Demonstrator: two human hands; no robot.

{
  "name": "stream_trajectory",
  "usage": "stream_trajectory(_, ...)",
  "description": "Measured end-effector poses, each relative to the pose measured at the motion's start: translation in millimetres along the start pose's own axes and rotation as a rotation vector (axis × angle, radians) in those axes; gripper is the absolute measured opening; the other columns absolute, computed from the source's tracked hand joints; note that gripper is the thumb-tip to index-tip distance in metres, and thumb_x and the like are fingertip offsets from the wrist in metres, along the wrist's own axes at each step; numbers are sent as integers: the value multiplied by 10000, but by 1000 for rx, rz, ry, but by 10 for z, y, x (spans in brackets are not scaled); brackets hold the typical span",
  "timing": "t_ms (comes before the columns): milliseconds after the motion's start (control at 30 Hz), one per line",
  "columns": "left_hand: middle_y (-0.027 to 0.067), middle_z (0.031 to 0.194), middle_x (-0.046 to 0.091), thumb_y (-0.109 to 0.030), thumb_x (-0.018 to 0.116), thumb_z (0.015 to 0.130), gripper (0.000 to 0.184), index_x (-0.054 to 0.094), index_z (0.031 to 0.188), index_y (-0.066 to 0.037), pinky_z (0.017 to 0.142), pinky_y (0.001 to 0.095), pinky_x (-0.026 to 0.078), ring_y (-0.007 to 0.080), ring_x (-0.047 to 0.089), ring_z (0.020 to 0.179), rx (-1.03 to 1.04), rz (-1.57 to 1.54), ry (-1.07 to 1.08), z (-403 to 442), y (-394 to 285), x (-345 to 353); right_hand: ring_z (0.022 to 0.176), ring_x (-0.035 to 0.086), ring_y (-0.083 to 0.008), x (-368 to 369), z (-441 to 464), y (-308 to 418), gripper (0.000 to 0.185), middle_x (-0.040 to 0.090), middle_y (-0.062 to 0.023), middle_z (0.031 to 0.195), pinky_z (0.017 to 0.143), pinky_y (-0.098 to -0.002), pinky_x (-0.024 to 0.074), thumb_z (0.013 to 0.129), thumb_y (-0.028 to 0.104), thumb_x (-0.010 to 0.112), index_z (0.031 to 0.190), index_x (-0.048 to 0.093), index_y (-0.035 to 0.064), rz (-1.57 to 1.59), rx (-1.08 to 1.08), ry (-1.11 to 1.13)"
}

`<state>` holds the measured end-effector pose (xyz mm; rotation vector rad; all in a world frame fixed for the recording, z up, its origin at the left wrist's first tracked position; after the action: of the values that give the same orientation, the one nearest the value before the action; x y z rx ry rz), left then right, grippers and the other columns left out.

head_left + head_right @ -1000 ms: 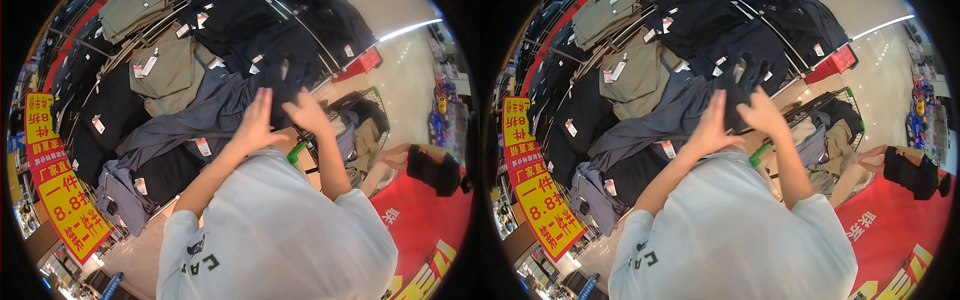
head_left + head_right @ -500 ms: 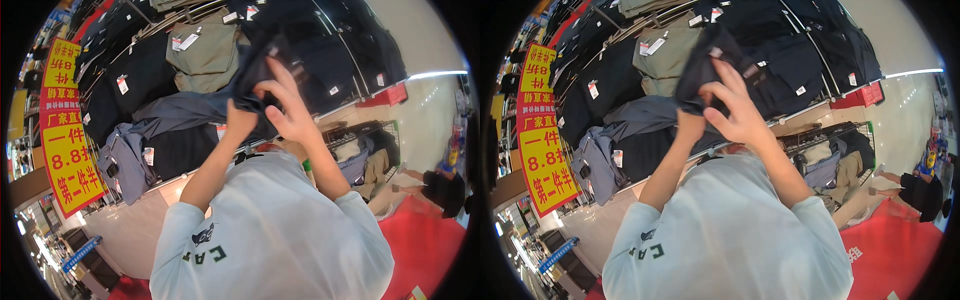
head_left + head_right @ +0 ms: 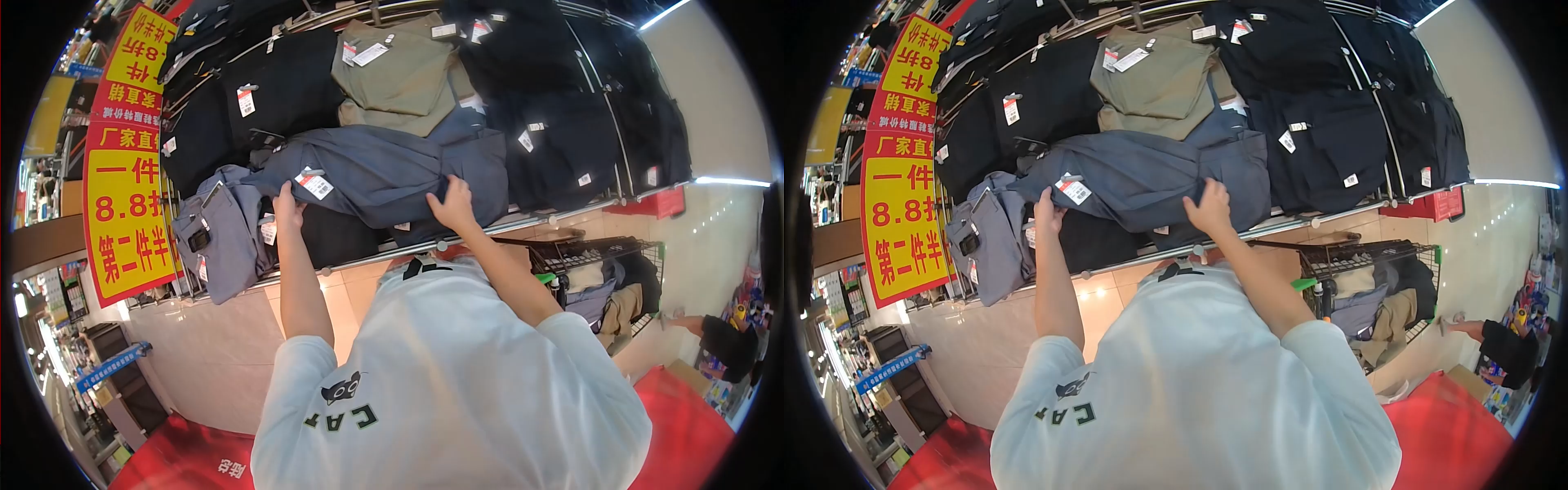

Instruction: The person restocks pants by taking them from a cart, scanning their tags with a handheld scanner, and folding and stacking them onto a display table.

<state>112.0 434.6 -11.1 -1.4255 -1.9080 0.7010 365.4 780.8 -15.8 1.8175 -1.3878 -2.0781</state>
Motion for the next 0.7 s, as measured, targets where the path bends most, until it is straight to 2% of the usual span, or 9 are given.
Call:
stream_trajectory(67,127,1191,597,-281,596,940,451,459,1305,-54,741,420,532,264,632,971,159,278,-177,-345,-99,219,1171,485,-472,-4,42,-86,799,485,-296,1263,1014,-491,415,812,442,725,1346,398,-54,106,77,-12)
stream_trajectory(200,140,1221,574,-402,588,917,600,386,1347,-35,906,493,459,296,597,1065,80,315,-266,-622,94,371,1234,487,-425,-18,278,230,851,483,-311,1309,1043,-453,400,791,479,762,1310,424,-104,456,285,99)
stream_trajectory(333,91,1119,618,-503,583,948,528,572,1229,-56,945,405,408,241,587,1014,-47,119,-66,-840,596,502,1192,549,-353,-33,361,491,797,528,-267,1289,989,-415,459,821,441,759,1301,433,-105,634,547,176)
stream_trajectory(400,87,1070,631,-498,586,951,536,572,1225,-37,940,377,406,230,584,1008,-12,99,-60,-989,696,618,1054,620,-306,-34,380,543,699,611,-188,1172,842,-376,530,836,371,753,1295,469,-73,879,560,224)
stream_trajectory(467,161,1121,643,-445,602,953,533,584,1153,49,834,390,492,234,621,967,216,343,-217,-1073,724,663,963,640,-281,-107,377,701,651,638,-170,1078,797,-363,537,835,338,754,1259,493,-83,923,603,329)
stream_trajectory(500,142,1055,644,-462,583,966,564,506,1235,28,912,351,462,253,599,1046,262,427,-213,-1485,564,875,872,661,-256,-115,357,801,604,666,-152,984,752,-350,544,834,305,755,1223,518,-92,969,651,428)
stream_trajectory(533,159,1100,635,-459,565,971,568,493,1241,35,924,380,473,266,600,1054,156,245,-107,-1601,715,915,776,635,-195,-60,352,844,474,660,-90,859,727,-333,525,858,262,705,1170,563,-66,994,605,403)
stream_trajectory(633,196,1211,589,-442,492,985,545,458,1297,4,977,443,480,292,601,1079,-223,-218,172,-1701,1221,920,768,613,-172,72,374,918,390,645,-73,844,717,-328,512,869,220,642,1132,578,-61,916,332,246)
stream_trajectory(700,185,1275,559,-390,430,1005,488,435,1331,-25,1027,451,462,296,599,1116,-345,-255,260,-1637,1442,969,802,609,-171,-272,265,1257,349,638,-71,874,738,-323,504,867,199,599,1104,588,-56,1085,404,252)
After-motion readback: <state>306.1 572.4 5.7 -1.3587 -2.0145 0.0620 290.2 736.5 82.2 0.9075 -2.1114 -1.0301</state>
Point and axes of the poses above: each hand's wrist, its own z-axis towards the middle knuckle, its own x-axis out of the palm, y = z × x, the point moved 2 cm from there along z, towards the middle knuckle
